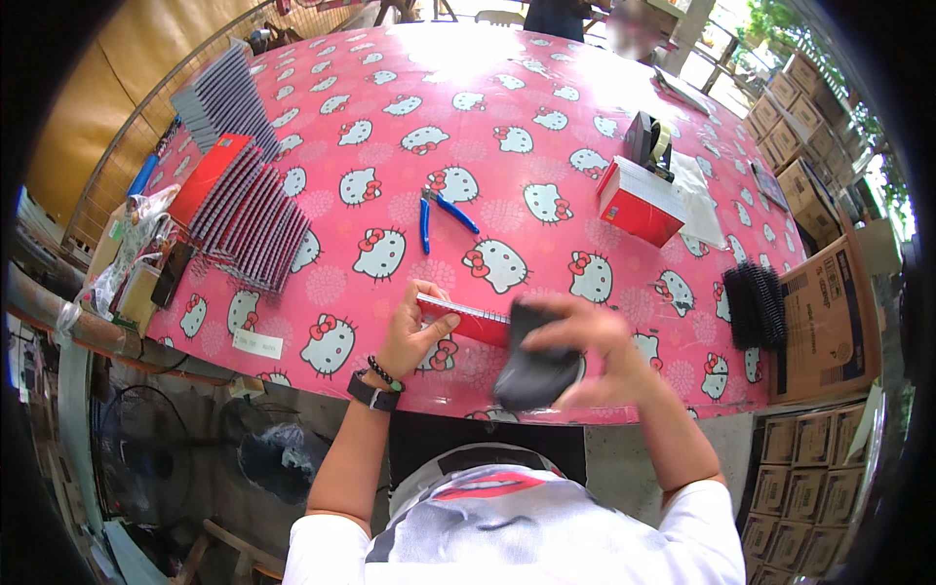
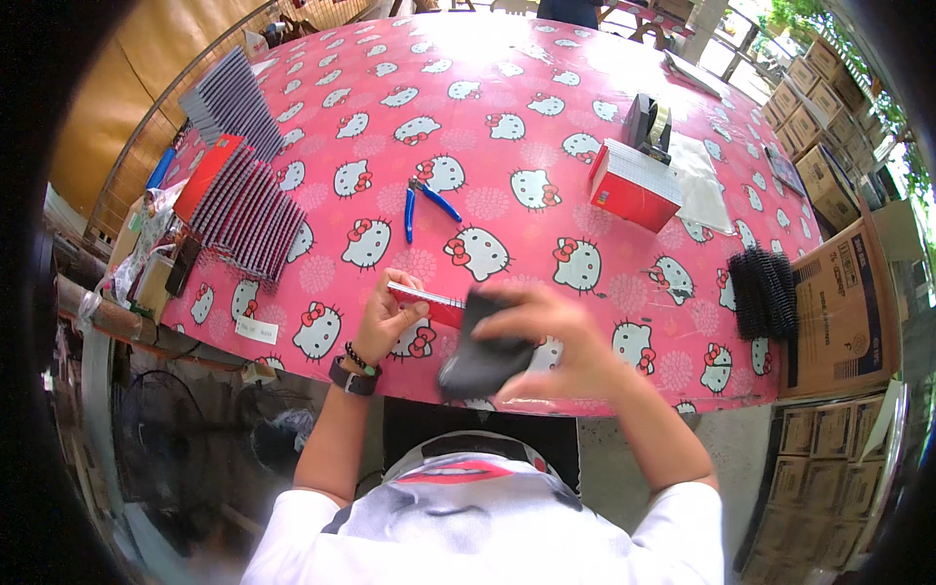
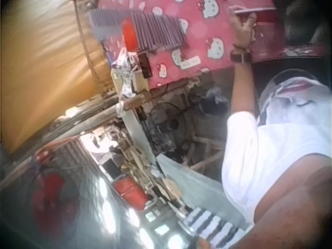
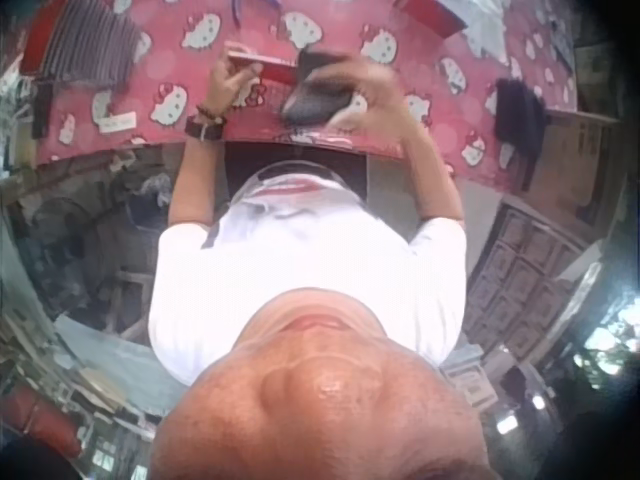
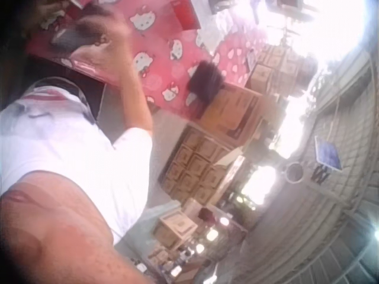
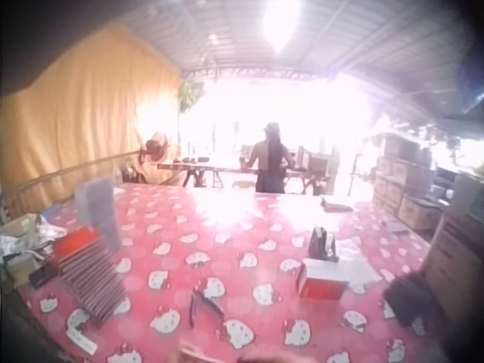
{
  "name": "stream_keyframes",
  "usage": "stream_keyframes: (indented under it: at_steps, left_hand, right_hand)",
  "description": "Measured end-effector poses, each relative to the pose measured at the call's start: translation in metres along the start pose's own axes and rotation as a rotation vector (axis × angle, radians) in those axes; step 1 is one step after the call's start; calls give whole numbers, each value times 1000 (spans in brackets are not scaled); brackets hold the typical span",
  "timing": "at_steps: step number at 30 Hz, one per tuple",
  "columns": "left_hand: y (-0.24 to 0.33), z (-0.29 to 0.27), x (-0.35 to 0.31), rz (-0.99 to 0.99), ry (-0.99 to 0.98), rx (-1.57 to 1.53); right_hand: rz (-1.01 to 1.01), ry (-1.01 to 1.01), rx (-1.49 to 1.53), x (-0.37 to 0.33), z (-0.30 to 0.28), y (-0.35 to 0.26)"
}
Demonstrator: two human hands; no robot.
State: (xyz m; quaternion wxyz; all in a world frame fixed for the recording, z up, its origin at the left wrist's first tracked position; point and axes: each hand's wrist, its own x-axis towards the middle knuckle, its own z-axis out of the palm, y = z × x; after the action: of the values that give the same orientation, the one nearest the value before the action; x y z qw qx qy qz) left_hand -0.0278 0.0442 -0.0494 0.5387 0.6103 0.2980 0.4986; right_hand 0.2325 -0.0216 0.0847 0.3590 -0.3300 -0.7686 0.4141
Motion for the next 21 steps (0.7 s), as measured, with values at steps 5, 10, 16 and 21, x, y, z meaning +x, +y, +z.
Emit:
stream_keyframes:
  at_steps: [5, 10, 16, 21]
  left_hand:
    - [11, 13, 1, -125, -8, -8]
    - [8, 14, 1, -65, -18, -3]
    - [2, 10, -2, -84, -22, 7]
    - [-4, 12, -3, -21, -13, 50]
  right_hand:
    - [225, 103, 464, -9, -21, 59]
    - [466, 68, 247, 3, 6, 94]
    - [297, 58, 374, 12, 12, 91]
    - [324, 90, 533, 17, 15, 87]
